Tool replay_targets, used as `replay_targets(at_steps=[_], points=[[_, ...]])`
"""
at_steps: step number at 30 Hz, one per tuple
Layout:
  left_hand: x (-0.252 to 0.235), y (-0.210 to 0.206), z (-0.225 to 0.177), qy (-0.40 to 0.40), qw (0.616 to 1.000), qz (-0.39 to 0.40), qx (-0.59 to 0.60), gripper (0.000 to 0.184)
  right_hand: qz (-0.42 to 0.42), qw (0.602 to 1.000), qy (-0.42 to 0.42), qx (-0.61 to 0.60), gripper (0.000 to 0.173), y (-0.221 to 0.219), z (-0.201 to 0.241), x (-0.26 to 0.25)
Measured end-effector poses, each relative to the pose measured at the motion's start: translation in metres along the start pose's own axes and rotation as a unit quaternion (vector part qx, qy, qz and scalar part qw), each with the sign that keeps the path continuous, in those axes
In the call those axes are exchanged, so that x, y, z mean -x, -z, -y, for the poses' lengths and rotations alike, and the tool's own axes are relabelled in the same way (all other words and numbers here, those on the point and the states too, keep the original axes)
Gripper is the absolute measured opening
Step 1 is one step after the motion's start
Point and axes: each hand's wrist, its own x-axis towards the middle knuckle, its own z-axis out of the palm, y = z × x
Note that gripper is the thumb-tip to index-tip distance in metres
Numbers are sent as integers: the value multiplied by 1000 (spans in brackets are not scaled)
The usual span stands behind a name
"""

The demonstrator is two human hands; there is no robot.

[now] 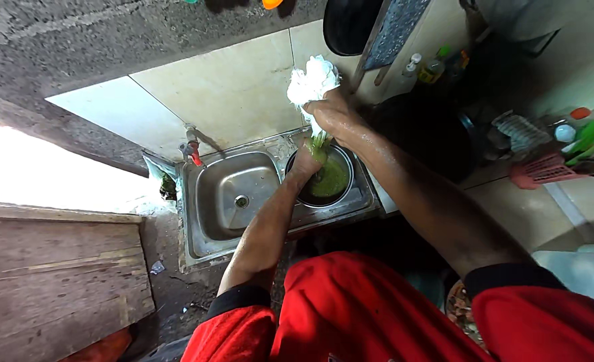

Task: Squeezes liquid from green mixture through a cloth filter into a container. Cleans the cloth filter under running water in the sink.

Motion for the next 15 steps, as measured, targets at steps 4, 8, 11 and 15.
replay_targets(at_steps=[4, 8, 11, 15], points=[[1, 1, 3, -3, 1000, -7, -25, 30, -5, 1000, 2, -8, 40, -3, -3, -3], [1, 2, 5, 45, 998, -16, 31, 33, -2, 1000, -6, -2, 36, -2, 0, -4], [-1, 3, 5, 68, 989, -3, 132, 30, 1, 1000, -2, -8, 35, -1, 3, -5], [-1, -2, 11, 111, 937, 26, 330, 25, -8, 1000, -3, -16, 37, 1, 2, -7]])
